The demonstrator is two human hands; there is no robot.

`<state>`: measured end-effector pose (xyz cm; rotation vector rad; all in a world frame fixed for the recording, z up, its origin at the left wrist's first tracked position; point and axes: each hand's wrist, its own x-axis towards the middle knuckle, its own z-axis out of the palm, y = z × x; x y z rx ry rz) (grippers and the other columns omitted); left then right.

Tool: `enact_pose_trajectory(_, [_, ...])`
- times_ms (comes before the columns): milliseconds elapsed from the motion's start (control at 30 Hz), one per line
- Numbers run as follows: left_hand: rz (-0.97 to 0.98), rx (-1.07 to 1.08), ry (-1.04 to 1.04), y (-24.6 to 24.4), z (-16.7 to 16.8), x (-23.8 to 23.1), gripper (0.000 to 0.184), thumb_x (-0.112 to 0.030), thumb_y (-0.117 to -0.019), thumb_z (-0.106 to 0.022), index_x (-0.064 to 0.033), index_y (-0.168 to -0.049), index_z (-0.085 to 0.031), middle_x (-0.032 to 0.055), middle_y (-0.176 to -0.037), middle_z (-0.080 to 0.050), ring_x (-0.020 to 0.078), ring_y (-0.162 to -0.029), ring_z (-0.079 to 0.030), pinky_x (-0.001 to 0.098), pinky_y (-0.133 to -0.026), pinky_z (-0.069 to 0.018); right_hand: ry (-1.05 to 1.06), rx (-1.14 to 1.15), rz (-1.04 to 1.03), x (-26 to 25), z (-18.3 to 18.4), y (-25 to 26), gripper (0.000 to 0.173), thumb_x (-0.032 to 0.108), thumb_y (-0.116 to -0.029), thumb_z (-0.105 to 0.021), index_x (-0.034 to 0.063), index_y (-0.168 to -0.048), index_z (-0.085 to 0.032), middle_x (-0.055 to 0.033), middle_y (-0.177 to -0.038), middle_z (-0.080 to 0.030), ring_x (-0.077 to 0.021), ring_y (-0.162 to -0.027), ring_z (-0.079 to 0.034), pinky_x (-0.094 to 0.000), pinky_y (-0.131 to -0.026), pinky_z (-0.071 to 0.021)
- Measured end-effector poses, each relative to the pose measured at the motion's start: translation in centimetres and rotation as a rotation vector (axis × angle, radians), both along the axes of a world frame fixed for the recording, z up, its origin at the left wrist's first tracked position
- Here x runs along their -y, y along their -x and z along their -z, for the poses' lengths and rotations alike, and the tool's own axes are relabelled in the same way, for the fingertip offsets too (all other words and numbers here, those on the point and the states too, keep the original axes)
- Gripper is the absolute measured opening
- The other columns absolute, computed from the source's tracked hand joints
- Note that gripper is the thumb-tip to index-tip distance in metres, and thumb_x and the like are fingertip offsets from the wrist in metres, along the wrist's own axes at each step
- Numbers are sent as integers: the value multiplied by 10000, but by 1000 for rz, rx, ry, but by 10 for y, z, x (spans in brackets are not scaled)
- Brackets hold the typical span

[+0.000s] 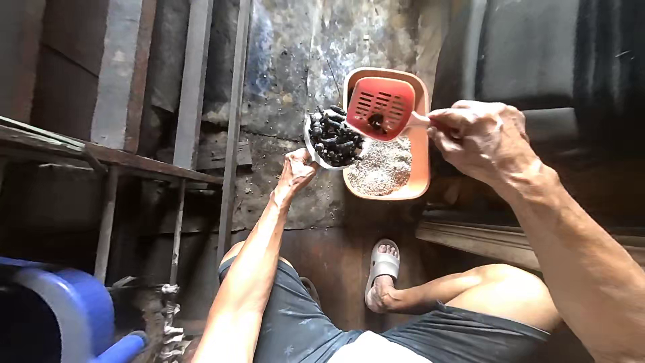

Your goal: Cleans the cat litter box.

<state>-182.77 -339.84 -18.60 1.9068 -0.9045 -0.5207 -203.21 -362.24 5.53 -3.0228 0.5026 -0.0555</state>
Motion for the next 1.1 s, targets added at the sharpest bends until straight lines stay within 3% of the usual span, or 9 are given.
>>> enact_pose_trajectory(133, [-6,40,5,1,-7,0,163,-165,-924,-706,-14,-968,-750,134,-920,-735,218,-894,-709,446,-867,-551,114,9,-107,-21,1,-23,244,218,-1010,-537,97,-1064,-742,-183,-883,-669,-412,-745,-663,-585,-591,-473])
enact_pose_trajectory(500, [-23,51,8,-2,-9,-2,180,-168,-919,-705,-2,-969,-752,151,-912,-735,246,-892,-711,467,-863,-548,237,29,-145,-49,-11,-42,239,161,-1002,-523,98,-1083,-740,-207,-919,-646,-427,-791,-651,-566,-611,-454])
enact_pose_trajectory(733, [-32,44,6,-4,-9,-1,170,-156,-911,-711,-6,-979,-754,144,-920,-734,236,-897,-709,451,-872,-548,222,105,-119,-50,-13,-34,267,200,-1027,-516,149,-1129,-757,-201,-929,-645,-411,-798,-643,-556,-623,-450])
enact_pose_trajectory(933, [-35,59,-2,-7,-7,-3,184,-163,-920,-697,3,-981,-751,157,-942,-739,252,-916,-717,474,-887,-552,147,156,30,-36,-14,-15,261,251,-1019,-579,187,-1186,-769,-194,-985,-673,-390,-832,-658,-565,-676,-479])
enact_pose_trajectory(1000, [-35,72,8,-7,-7,-3,186,-164,-925,-695,-2,-997,-751,158,-949,-744,253,-917,-722,485,-887,-554,114,165,132,-20,-6,-5,265,259,-1008,-593,147,-1175,-765,-194,-976,-678,-386,-832,-665,-575,-691,-489])
enact_pose_trajectory(1100, [-48,52,-15,-9,-11,-8,199,-165,-930,-708,-4,-1040,-748,170,-989,-746,267,-949,-724,509,-912,-550,9,79,362,13,25,15,314,278,-1025,-557,87,-1203,-732,-218,-1050,-694,-412,-969,-680,-622,-812,-519])
